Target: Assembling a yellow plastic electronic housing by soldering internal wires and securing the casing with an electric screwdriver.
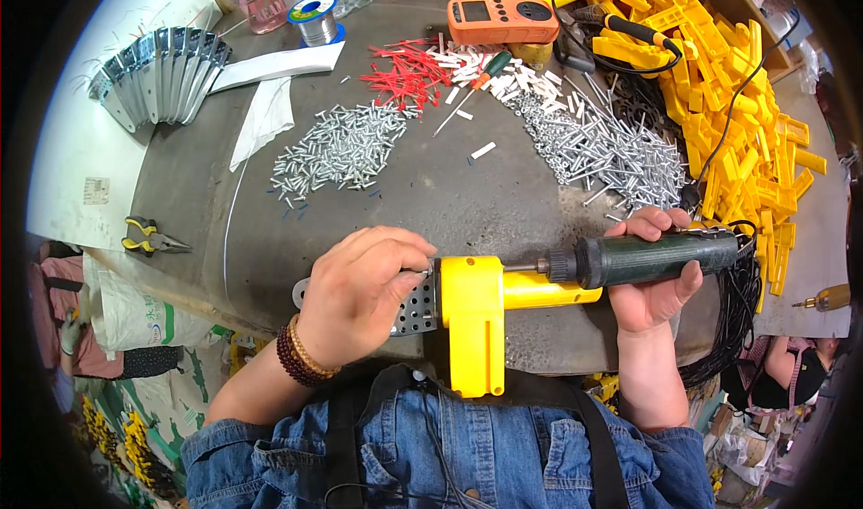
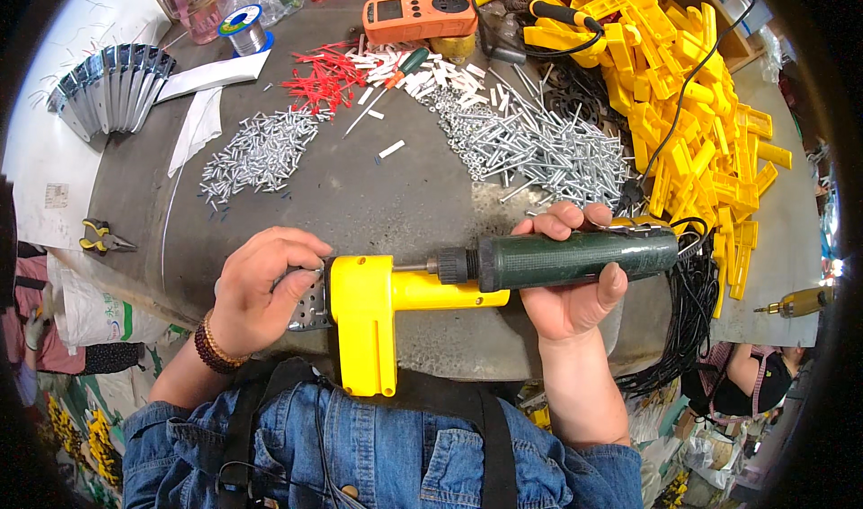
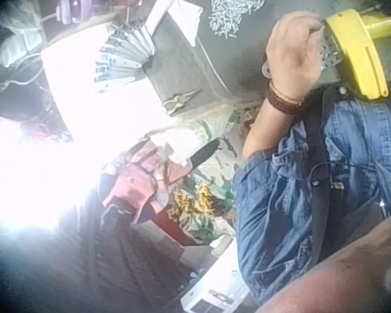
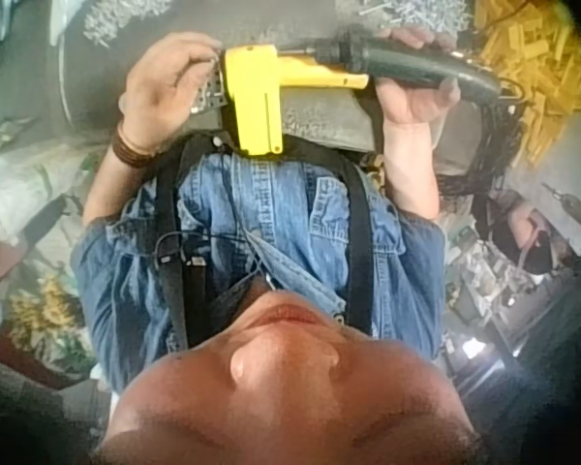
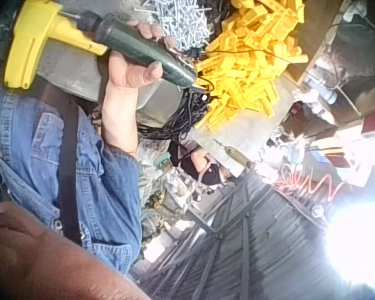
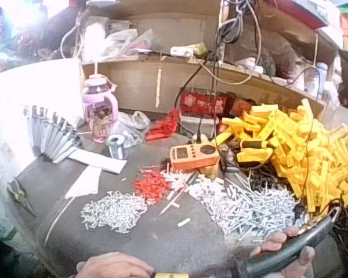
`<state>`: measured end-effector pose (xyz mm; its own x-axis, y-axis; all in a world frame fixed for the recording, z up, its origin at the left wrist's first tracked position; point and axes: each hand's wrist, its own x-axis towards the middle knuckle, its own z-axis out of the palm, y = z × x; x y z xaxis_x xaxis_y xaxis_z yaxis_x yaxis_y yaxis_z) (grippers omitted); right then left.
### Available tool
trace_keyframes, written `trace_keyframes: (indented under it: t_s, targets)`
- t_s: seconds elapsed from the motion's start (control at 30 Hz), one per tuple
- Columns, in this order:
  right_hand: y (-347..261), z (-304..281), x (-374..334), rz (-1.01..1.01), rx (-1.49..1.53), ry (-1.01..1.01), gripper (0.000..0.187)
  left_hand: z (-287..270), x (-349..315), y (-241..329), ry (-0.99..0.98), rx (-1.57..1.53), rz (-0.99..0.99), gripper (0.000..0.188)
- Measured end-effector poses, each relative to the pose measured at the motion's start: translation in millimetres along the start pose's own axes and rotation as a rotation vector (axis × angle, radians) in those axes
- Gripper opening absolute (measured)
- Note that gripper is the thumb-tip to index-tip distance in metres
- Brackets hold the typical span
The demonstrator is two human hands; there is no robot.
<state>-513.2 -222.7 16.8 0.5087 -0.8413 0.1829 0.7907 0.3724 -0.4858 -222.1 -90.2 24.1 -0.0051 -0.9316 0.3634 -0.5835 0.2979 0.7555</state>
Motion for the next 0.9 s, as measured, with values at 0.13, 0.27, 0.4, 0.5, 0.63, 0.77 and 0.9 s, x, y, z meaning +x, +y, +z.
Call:
trace_keyframes:
  t_s: [0.13,0.27,0.4,0.5,0.63,0.77,0.9]
  targets:
    - [0,1,1,-0.002,0.005,0.005,0.053,-1,3,2,-0.009,0.017,-0.002,0.017]
    - [2,-1,3,-0.011,0.024,-0.019,0.055,1,3,-1,-0.024,0.002,-0.014,0.012]
    - [4,3,5,-0.011,0.005,-0.075,0.056,-2,1,-4,-0.016,-0.006,0.014,0.013]
    - [3,5,3,-0.016,-0.020,-0.062,0.057,-4,-4,-3,-0.011,0.010,0.022,0.015]
    - [-9,8,-10,-0.075,-0.094,-0.046,0.055,-59,-14,-13,0.149,0.243,0.020,0.015]
    - [-15,8,-24,-0.224,-0.088,-0.110,0.052,-184,-84,-87,0.731,1.022,-0.602,0.034]
    - [-17,9,-20,-0.194,-0.145,-0.266,0.052,-208,-102,-118,0.715,1.216,-1.015,0.054]
